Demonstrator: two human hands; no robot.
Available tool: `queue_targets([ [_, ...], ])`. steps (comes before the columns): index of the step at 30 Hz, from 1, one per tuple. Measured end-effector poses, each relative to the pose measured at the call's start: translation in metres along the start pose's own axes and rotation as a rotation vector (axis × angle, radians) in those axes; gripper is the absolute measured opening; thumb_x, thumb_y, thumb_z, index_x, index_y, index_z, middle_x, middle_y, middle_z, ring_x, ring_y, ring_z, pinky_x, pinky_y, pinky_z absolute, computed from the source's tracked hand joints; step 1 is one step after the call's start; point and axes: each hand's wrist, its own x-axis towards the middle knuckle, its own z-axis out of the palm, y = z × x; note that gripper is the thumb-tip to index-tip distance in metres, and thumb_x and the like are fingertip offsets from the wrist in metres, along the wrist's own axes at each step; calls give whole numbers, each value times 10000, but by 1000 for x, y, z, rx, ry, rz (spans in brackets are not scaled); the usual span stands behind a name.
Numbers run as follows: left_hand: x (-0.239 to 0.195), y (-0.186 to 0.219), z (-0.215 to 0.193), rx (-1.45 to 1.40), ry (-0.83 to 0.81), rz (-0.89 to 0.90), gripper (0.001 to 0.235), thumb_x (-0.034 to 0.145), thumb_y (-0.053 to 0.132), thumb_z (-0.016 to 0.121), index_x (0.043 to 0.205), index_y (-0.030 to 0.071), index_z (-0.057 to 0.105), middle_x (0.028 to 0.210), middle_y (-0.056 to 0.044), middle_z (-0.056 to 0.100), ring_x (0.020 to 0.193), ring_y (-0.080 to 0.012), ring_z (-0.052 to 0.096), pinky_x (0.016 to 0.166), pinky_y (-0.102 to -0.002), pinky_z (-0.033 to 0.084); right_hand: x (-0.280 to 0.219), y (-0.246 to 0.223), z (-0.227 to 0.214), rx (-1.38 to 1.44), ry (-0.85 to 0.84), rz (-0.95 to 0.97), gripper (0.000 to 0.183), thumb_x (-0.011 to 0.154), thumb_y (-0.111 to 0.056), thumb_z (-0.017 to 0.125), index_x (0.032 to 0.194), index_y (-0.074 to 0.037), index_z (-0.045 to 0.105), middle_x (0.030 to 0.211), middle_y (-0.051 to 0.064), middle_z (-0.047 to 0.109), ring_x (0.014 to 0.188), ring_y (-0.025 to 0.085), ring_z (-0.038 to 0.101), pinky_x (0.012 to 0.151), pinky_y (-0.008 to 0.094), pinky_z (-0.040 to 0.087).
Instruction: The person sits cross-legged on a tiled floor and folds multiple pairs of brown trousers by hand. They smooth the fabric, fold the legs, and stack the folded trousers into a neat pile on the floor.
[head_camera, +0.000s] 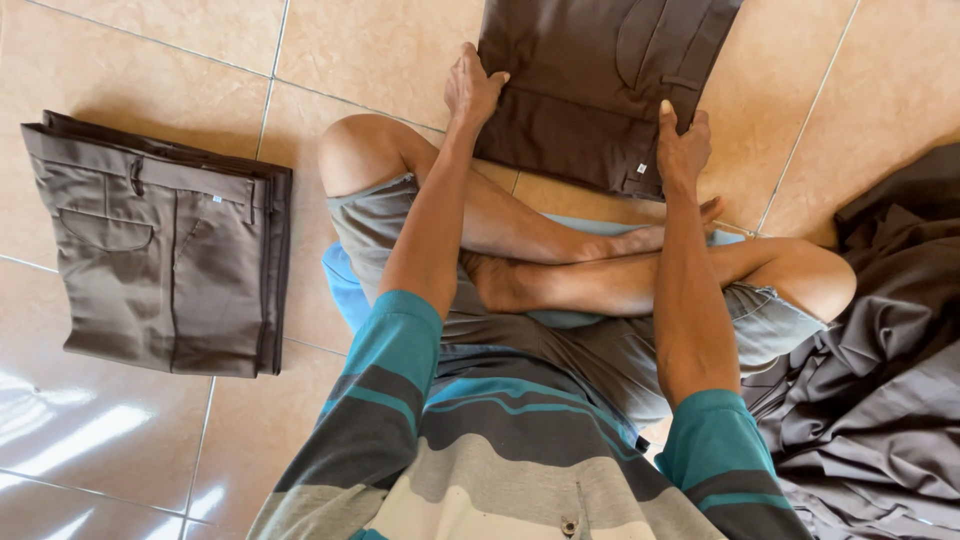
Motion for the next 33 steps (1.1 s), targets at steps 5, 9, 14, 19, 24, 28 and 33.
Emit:
queue_targets([
  [5, -3, -1, -2, -47, -25, -5, 535, 853, 380, 799, 1157, 114, 448, 947, -147, 727, 964, -425, 659, 716, -538, 493, 11, 13, 3, 0, 80, -139, 484, 934, -601, 655, 969, -122, 592, 927, 49, 711, 887, 290, 671, 797, 435, 507],
  [9, -22, 24, -30, -100, -61, 28, 442, 874, 317, 740, 1149, 129, 450, 867, -134, 688, 836, -394, 655, 653, -528, 477, 42, 41, 9, -47, 164, -345, 457, 960, -539, 689, 911, -99, 577, 883, 82, 671, 813, 306, 638, 729, 453, 492],
  [14, -35, 44, -58, -374, -18, 206, 294, 881, 108, 708, 1069, 83, 482, 939, -130, 639, 798, -278, 643, 643, -428, 533, 61, 22, 1, -17, 174, -514, 303, 967, -353, 760, 889, -107, 603, 812, 39, 640, 748, 208, 587, 675, 400, 475],
  [19, -48, 41, -113, -381, 133, 219, 358, 822, 128, 713, 910, 162, 368, 719, -19, 470, 608, -197, 498, 537, -367, 428, 52, -47, -12, 25, 60, -555, 269, 997, -313, 776, 930, -90, 641, 832, 14, 610, 756, 162, 558, 641, 353, 480],
  [24, -70, 5, -190, -511, 297, 235, 528, 815, 176, 762, 1261, -30, 568, 1277, -169, 724, 1146, -318, 752, 901, -351, 633, 20, -136, 2, 70, -94, -649, 253, 1068, -268, 766, 967, -80, 630, 837, -2, 536, 763, 141, 477, 638, 336, 430],
  [28, -124, -15, -280, -523, 501, 209, 257, 774, 180, 747, 907, 125, 534, 758, 3, 557, 664, -164, 538, 632, -350, 474, -15, -213, 36, 103, -231, -715, 278, 1101, -239, 758, 956, -87, 577, 843, -27, 457, 772, 126, 419, 654, 318, 391],
  [33, -199, -69, -366, -439, 736, 44, 372, 817, 238, 799, 843, 176, 433, 696, 41, 414, 624, -127, 410, 603, -338, 411, -74, -301, 97, 102, -380, -908, 283, 1130, -196, 735, 965, -63, 548, 850, -18, 425, 776, 135, 388, 663, 326, 367],
])
